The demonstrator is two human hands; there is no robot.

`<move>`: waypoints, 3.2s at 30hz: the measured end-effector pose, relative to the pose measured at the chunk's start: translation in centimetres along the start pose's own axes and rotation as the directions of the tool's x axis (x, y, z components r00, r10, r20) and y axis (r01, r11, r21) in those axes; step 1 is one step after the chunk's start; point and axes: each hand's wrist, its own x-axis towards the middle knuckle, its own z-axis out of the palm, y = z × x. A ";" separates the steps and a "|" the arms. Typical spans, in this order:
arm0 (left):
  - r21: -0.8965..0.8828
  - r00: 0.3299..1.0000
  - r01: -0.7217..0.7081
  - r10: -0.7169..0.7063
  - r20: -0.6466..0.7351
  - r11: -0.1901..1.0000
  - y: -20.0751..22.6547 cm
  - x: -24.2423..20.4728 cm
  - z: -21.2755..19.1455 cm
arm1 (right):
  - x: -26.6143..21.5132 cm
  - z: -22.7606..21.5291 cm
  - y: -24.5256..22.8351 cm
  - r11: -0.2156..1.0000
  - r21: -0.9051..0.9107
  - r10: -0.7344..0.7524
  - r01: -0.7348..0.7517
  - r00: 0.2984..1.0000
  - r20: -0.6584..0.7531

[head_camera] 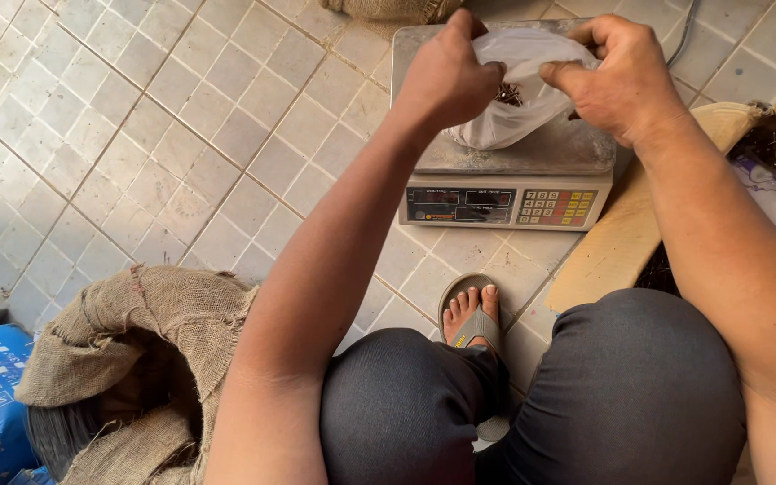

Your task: The person scoops nails from a cardboard box into a small plastic bag, then places the bag on a digital scale to weigh it. The person repeats this process multiple times, adjusting the contents of the bag to reach a target weight.

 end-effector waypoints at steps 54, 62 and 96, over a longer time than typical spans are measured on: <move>-0.492 0.789 0.581 -0.300 0.536 0.649 0.2 -4.5 0.6 | -2.2 0.8 1.7 0.784 0.335 0.275 -0.523 0.776 0.568; -0.517 0.708 0.705 -0.427 0.563 0.485 -1.3 -6.3 4.7 | -2.8 2.7 4.1 0.763 0.342 0.400 -0.549 0.816 0.418; -0.878 0.937 0.184 -0.350 0.020 0.441 -2.0 2.5 4.8 | 1.2 0.1 0.4 0.510 0.782 0.166 -0.357 0.934 0.318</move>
